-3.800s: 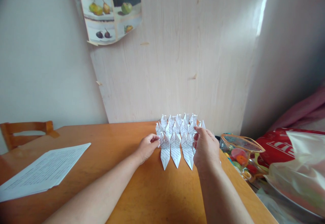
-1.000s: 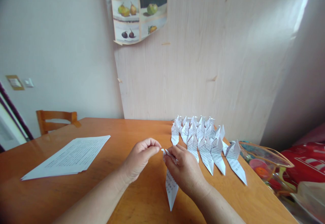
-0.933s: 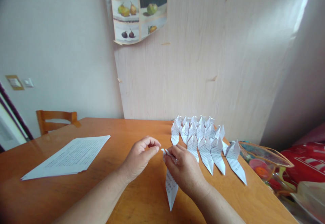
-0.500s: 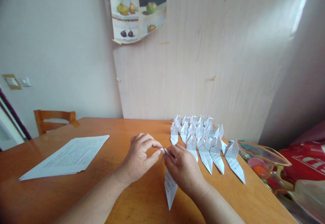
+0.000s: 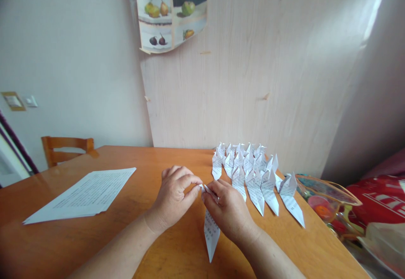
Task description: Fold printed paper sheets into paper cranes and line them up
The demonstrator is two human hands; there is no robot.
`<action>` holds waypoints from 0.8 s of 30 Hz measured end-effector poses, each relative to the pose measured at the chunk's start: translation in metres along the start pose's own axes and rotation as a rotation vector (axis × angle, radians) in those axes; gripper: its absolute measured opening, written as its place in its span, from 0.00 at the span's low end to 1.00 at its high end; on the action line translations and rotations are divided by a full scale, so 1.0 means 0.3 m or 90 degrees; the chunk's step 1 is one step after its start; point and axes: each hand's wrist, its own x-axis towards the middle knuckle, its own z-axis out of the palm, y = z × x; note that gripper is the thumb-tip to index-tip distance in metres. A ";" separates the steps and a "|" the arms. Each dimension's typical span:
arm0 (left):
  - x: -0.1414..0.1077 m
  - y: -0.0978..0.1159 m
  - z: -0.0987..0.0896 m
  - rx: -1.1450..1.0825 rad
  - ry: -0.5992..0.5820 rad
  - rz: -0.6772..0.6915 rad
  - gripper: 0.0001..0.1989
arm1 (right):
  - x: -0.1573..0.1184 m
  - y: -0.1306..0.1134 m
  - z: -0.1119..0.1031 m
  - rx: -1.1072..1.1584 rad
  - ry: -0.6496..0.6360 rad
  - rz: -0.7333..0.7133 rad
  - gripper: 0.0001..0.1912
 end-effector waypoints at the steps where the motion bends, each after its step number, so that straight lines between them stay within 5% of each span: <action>1: 0.000 0.000 0.000 0.000 0.002 -0.001 0.03 | 0.000 0.000 0.000 0.001 0.000 0.000 0.11; 24: -0.005 0.003 0.000 -0.005 0.030 0.030 0.03 | 0.001 -0.011 -0.006 0.001 0.004 -0.010 0.10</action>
